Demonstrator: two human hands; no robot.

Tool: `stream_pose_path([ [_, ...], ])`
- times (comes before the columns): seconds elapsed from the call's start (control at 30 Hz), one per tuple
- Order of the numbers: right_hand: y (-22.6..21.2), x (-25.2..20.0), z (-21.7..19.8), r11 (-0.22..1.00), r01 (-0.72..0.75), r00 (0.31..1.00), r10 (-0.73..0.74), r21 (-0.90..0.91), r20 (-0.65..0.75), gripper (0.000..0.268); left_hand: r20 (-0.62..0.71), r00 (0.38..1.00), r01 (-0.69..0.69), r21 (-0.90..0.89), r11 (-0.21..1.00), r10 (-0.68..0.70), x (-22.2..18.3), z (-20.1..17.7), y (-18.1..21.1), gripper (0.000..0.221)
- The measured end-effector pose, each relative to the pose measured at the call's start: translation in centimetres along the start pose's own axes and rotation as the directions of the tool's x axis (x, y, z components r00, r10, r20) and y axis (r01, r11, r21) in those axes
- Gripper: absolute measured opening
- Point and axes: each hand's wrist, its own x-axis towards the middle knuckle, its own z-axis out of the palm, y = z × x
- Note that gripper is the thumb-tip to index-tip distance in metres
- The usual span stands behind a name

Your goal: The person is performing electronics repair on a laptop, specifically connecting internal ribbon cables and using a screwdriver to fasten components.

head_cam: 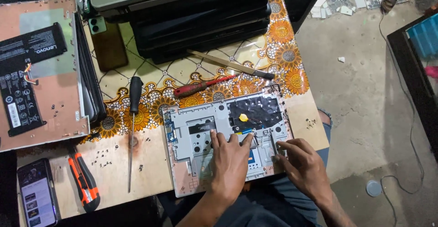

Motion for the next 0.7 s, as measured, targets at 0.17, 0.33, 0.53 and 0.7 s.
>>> stream_pose_path([
  [0.17,0.0,-0.1,-0.1,1.0,0.001,1.0,-0.001,0.007,0.003,0.04,-0.02,1.0,0.009,0.043,0.999,-0.008,0.0,0.2,-0.3,0.057],
  [0.33,-0.4,-0.3,-0.2,1.0,-0.031,1.0,0.031,-0.002,-0.004,0.042,0.049,0.999,0.005,0.06,0.998,-0.008,-0.3,-1.3,-0.4,0.057],
  [0.53,-0.2,-0.6,-0.4,0.998,-0.039,0.998,0.041,0.057,-0.043,0.039,0.1,0.994,0.028,0.03,0.999,-0.031,0.0,-2.6,-0.6,0.049],
  [0.7,0.0,-0.6,0.3,0.999,0.043,0.994,-0.044,-0.008,-0.099,0.04,0.109,0.991,0.068,0.058,0.996,-0.074,-0.2,-2.8,-0.5,0.064],
])
